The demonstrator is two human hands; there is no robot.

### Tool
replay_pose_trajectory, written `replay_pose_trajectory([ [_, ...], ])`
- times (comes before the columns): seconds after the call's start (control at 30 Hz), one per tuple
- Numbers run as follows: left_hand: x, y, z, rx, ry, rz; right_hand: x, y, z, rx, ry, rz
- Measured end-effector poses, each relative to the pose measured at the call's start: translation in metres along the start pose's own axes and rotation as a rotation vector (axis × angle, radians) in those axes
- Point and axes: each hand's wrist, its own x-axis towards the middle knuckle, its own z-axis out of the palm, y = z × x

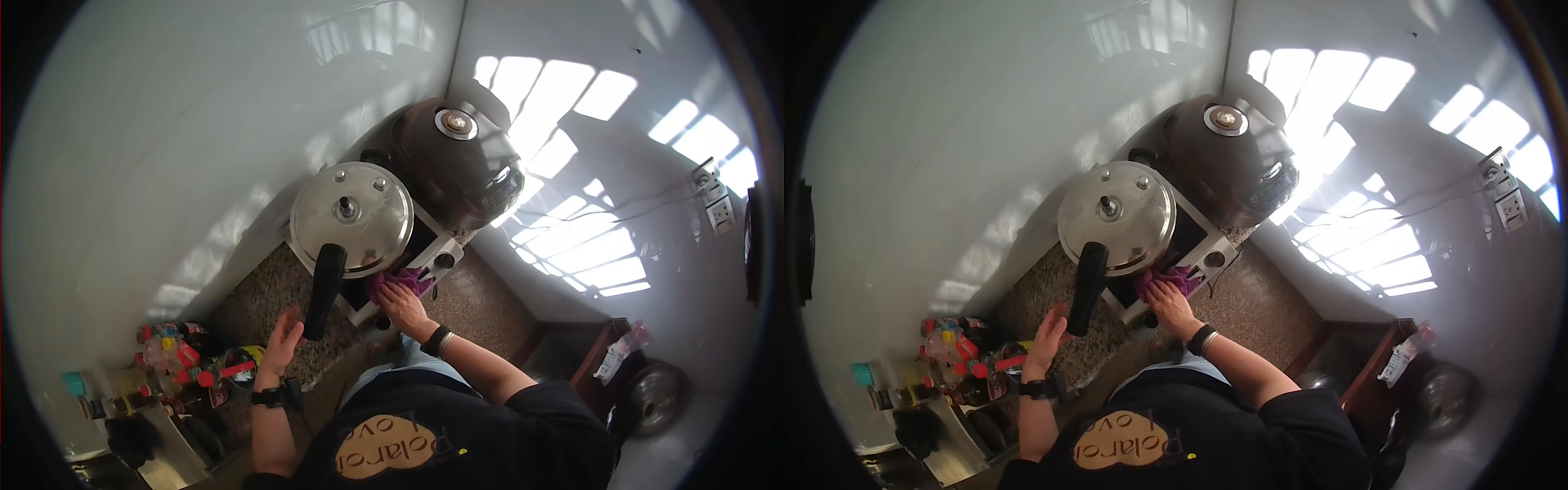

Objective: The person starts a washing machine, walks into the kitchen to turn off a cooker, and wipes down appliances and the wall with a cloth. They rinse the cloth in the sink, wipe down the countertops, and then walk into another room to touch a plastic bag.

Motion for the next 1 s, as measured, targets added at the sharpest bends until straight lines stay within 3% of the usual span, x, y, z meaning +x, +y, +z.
replay_pose_trajectory([
  [0.03, -0.001, -0.007, -0.002, -0.019, 0.004, -0.014, -0.003, -0.006, -0.002, -0.005, -0.075, -0.111],
  [0.13, -0.01, -0.008, -0.005, -0.037, 0.036, -0.042, 0.006, 0.039, -0.015, 0.056, -0.122, -0.136],
  [0.2, -0.017, -0.01, -0.008, -0.042, 0.064, -0.058, 0.011, 0.079, -0.026, -0.048, -0.046, 0.06],
  [0.27, -0.021, -0.02, -0.016, -0.067, 0.049, -0.052, 0.021, 0.091, -0.034, 0.029, -0.129, 0.191],
  [0.3, -0.022, -0.026, -0.018, -0.068, 0.06, -0.051, 0.023, 0.08, -0.026, -0.077, -0.142, 0.216],
  [0.4, -0.023, -0.036, -0.018, -0.054, 0.085, -0.1, 0.015, 0.03, -0.006, 0.05, -0.109, -0.011],
  [0.53, -0.024, -0.041, -0.01, -0.132, 0.057, -0.115, 0.03, -0.019, 0.008, 0.029, -0.231, -0.012],
  [0.6, -0.017, -0.044, -0.007, -0.131, 0.049, -0.123, 0.046, -0.026, 0.017, 0.304, -0.511, -0.085],
  [0.63, -0.013, -0.044, -0.005, -0.161, 0.058, -0.139, 0.044, -0.037, 0.019, 0.3, -0.502, -0.076],
  [0.7, -0.001, -0.041, -0.002, -0.196, 0.06, -0.14, 0.036, -0.051, 0.015, 0.215, -0.291, -0.367],
  [0.83, -0.004, -0.039, -0.008, -0.158, 0.117, -0.109, 0.036, -0.016, 0.005, 0.451, -0.345, -0.287],
  [1.0, -0.02, -0.052, -0.012, -0.218, 0.234, -0.158, 0.043, 0.089, -0.031, 0.186, -0.395, -0.044],
])
